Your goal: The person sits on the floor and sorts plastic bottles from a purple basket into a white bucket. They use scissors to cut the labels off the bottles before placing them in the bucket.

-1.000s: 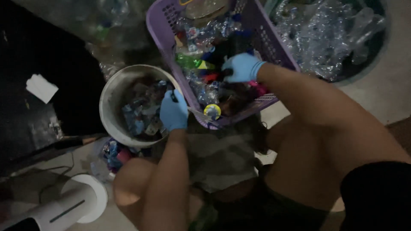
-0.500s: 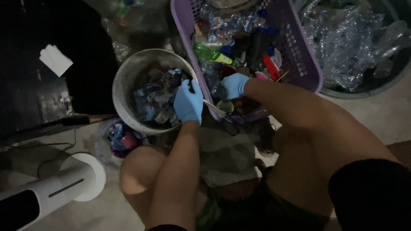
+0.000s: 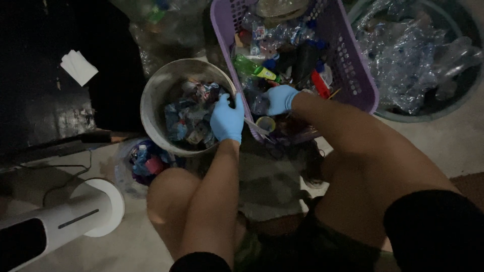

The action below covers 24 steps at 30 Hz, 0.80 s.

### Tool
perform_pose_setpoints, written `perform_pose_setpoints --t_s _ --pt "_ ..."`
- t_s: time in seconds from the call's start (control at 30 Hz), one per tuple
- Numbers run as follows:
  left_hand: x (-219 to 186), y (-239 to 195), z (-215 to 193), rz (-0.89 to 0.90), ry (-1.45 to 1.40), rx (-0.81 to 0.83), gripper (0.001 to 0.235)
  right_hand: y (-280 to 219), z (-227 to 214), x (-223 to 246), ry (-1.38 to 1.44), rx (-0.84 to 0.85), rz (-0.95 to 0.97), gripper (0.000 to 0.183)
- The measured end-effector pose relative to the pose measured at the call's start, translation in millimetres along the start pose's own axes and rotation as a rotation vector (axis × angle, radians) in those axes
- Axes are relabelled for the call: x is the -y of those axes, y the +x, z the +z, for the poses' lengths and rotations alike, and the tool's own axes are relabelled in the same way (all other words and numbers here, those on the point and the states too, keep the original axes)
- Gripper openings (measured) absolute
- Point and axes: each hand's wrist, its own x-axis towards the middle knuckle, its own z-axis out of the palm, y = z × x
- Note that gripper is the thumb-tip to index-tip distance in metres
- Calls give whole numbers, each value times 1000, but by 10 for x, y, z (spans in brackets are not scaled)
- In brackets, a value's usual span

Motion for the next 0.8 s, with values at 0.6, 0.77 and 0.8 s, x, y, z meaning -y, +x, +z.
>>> perform_pose_setpoints --t_s 0.6,0.77,0.8 --pt "607 326 575 213 -322 -232 44 -1562 -2098 678 457 -335 -82 51" --pt "402 98 211 324 -660 -184 45 -1834 -1973 1048 494 -468 -215 53" --pt "347 39 154 251 -840 -98 47 -1841 -1915 1096 489 -496 -258 56"
